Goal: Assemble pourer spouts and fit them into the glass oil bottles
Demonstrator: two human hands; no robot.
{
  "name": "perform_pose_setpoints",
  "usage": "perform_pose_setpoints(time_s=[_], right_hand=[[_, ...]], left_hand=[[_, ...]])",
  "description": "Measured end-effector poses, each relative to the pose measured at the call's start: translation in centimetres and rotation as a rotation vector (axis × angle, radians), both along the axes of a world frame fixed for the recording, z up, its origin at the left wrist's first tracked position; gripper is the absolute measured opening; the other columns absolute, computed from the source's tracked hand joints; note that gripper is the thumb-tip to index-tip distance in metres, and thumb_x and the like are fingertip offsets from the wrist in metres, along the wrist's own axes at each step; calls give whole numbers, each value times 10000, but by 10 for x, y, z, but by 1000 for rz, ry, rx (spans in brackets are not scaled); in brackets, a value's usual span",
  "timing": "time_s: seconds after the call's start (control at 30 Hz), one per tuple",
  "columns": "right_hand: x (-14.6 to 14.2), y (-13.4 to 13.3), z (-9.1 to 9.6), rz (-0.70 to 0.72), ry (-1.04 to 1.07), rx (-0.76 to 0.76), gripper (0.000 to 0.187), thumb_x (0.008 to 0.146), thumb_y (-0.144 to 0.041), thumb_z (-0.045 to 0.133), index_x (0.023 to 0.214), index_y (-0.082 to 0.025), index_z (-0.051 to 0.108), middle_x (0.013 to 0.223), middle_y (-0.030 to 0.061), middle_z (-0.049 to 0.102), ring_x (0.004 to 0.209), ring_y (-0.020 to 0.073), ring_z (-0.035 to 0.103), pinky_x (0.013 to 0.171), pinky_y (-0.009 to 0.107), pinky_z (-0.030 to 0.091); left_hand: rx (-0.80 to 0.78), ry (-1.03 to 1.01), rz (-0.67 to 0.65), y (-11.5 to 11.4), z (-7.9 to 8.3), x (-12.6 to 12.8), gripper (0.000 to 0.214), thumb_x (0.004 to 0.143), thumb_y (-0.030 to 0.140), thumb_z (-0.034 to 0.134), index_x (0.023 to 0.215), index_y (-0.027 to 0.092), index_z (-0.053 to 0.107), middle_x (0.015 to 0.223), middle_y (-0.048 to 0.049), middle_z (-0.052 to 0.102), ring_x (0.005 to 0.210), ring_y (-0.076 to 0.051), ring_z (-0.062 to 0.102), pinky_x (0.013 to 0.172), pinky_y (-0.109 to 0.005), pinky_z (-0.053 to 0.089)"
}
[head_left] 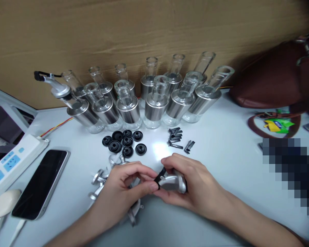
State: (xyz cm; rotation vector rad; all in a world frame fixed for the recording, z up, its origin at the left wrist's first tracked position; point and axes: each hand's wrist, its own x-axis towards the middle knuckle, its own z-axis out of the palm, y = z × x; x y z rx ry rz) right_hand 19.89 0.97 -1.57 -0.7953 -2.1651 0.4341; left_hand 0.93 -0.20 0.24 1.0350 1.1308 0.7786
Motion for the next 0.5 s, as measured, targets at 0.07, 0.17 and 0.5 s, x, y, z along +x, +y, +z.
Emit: perform_pose_setpoints(time_s=[0.07,0.17,0.5], right_hand=[[0,0,0,8,2,-11,233,977,-339,481,1099,-146,436,741,29,616,613,144,565,512,227,450],[1,1,-1,26,-7,-27,209,974,-332,485,1080,-155,449,750,24,616,610,137,564,531,224,463],[1,-1,1,22,51,11,156,961,-297,502,1050,-178,455,664,-12,588,528,123,518,456,209,411]], left_hand=[[-16,0,-2,-1,0,-1,159,698,101,754,755,249,768,670,52,698,657,-73,633,642,-122,503],[-26,-2,7,-2,0,0,165,696,103,755,769,251,769,676,50,706,662,-80,638,644,-132,508],[-38,9,-3,-3,4,1,87,689,130,763,727,207,751,682,23,700,668,-106,629,633,-174,500]])
